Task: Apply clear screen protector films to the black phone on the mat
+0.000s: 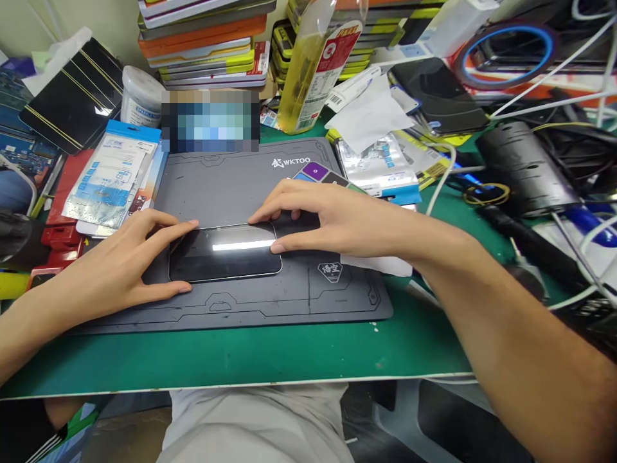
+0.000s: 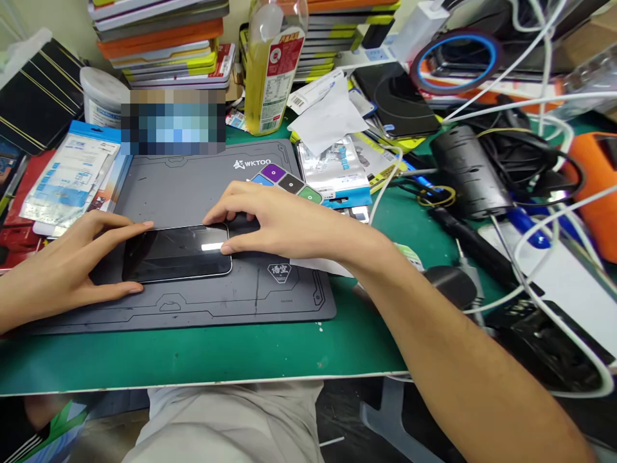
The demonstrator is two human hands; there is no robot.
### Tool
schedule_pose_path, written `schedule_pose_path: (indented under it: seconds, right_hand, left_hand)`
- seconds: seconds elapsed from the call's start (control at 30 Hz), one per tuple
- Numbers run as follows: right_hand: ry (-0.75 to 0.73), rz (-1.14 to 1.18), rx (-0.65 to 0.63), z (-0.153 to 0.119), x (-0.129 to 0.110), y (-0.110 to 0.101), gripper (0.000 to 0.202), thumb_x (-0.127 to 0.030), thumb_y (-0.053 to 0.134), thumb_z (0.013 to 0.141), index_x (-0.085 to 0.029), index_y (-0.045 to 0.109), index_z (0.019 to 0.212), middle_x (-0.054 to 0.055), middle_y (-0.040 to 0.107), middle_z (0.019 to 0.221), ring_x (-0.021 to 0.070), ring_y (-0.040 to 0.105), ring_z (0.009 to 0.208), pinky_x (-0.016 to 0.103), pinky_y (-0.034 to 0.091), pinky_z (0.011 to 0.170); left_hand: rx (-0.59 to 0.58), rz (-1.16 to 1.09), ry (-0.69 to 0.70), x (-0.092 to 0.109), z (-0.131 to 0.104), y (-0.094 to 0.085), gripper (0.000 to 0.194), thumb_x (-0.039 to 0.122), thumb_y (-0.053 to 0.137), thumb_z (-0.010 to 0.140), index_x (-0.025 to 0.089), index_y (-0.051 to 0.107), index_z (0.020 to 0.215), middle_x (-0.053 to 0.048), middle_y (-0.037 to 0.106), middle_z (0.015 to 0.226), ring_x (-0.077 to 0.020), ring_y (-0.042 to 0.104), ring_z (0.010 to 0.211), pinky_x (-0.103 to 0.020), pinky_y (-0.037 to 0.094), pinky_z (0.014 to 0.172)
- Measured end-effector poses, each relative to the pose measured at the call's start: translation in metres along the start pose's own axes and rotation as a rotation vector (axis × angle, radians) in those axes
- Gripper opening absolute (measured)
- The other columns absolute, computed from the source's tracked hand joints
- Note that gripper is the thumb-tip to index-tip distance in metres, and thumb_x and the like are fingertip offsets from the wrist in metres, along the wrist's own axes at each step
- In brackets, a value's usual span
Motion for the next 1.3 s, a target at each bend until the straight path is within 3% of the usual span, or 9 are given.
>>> schedule_pose_path:
  seconds: [0.13,0.33,0.53,0.97,1.03,1.13,1.2,1.3]
  right_hand:
    - [-0.006,0.014,0.000,0.000,0.001,0.000,0.045,-0.064,0.091,0.109,-0.034,0.096,0.142,0.009,0.087,0.145,0.0364,0.079,0.136,0.054,0.064,0.122]
    - [-0.021,0.015,0.000,0.000,0.004,0.001,0.046,-0.063,0.093,0.109,-0.034,0.096,0.145,0.010,0.088,0.148,0.0361,0.080,0.135,0.053,0.065,0.121]
    - [-0.015,0.022,0.002,0.000,0.005,0.001,0.048,-0.067,0.094,0.110,-0.035,0.096,0.146,0.010,0.089,0.148,0.0360,0.082,0.136,0.056,0.065,0.126]
    - [0.034,-0.019,-0.008,0.004,-0.001,0.004,0.054,-0.069,0.096,0.107,-0.034,0.096,0.148,0.011,0.090,0.147,0.0341,0.084,0.130,0.057,0.069,0.122]
    - [0.022,-0.131,0.048,-0.004,-0.007,0.007,0.049,-0.064,0.087,0.115,-0.032,0.094,0.152,0.013,0.092,0.146,0.0360,0.086,0.134,0.058,0.070,0.123]
    - [0.013,-0.377,0.270,-0.033,-0.017,0.016,0.042,-0.049,0.070,0.126,-0.032,0.090,0.158,0.015,0.095,0.148,0.0403,0.086,0.143,0.066,0.069,0.127]
    - [0.032,-0.476,0.431,-0.061,-0.021,0.026,0.039,-0.045,0.066,0.128,-0.033,0.090,0.156,0.014,0.096,0.148,0.0414,0.088,0.141,0.070,0.070,0.128]
    - [0.103,-0.520,0.567,-0.099,-0.018,0.046,0.037,-0.043,0.063,0.130,-0.033,0.093,0.148,0.014,0.097,0.142,0.0422,0.091,0.135,0.069,0.073,0.124]
  left_hand:
    - [-0.014,0.004,-0.006,-0.002,-0.001,0.000,0.092,0.090,0.067,0.124,0.047,0.045,0.203,-0.015,0.066,0.178,-0.0455,0.070,0.162,-0.070,0.058,0.148]
    - [0.026,-0.025,-0.015,-0.001,-0.002,0.001,0.098,0.088,0.074,0.121,0.057,0.034,0.205,-0.009,0.066,0.180,-0.0451,0.070,0.162,-0.071,0.055,0.151]
    - [0.024,-0.060,0.001,-0.001,0.000,0.006,0.103,0.090,0.070,0.123,0.042,0.034,0.207,-0.015,0.069,0.169,-0.0428,0.070,0.158,-0.065,0.057,0.146]
    - [0.039,-0.167,-0.005,-0.001,0.009,0.010,0.105,0.097,0.070,0.118,0.032,0.053,0.198,-0.014,0.074,0.149,-0.0393,0.074,0.135,-0.056,0.063,0.133]
    - [0.046,-0.164,0.009,-0.003,0.011,0.011,0.107,0.099,0.067,0.117,0.030,0.054,0.198,-0.014,0.074,0.149,-0.0390,0.074,0.135,-0.056,0.062,0.133]
    - [0.072,-0.140,0.042,-0.009,0.014,0.012,0.109,0.101,0.065,0.117,0.029,0.054,0.198,-0.015,0.074,0.149,-0.0391,0.075,0.133,-0.056,0.062,0.133]
    - [0.087,-0.125,0.068,-0.014,0.016,0.014,0.112,0.104,0.065,0.115,0.030,0.055,0.198,-0.015,0.074,0.148,-0.0390,0.075,0.132,-0.055,0.062,0.133]
    - [0.093,-0.109,0.103,-0.019,0.018,0.015,0.114,0.107,0.065,0.113,0.029,0.058,0.196,-0.016,0.075,0.147,-0.0384,0.075,0.130,-0.054,0.061,0.133]
Point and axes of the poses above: each hand's wrist, its own z-axis towards the middle knuckle, its own y-axis out of the palm, x = y × z, the point moved 1 cm from there along z, towards the middle knuckle
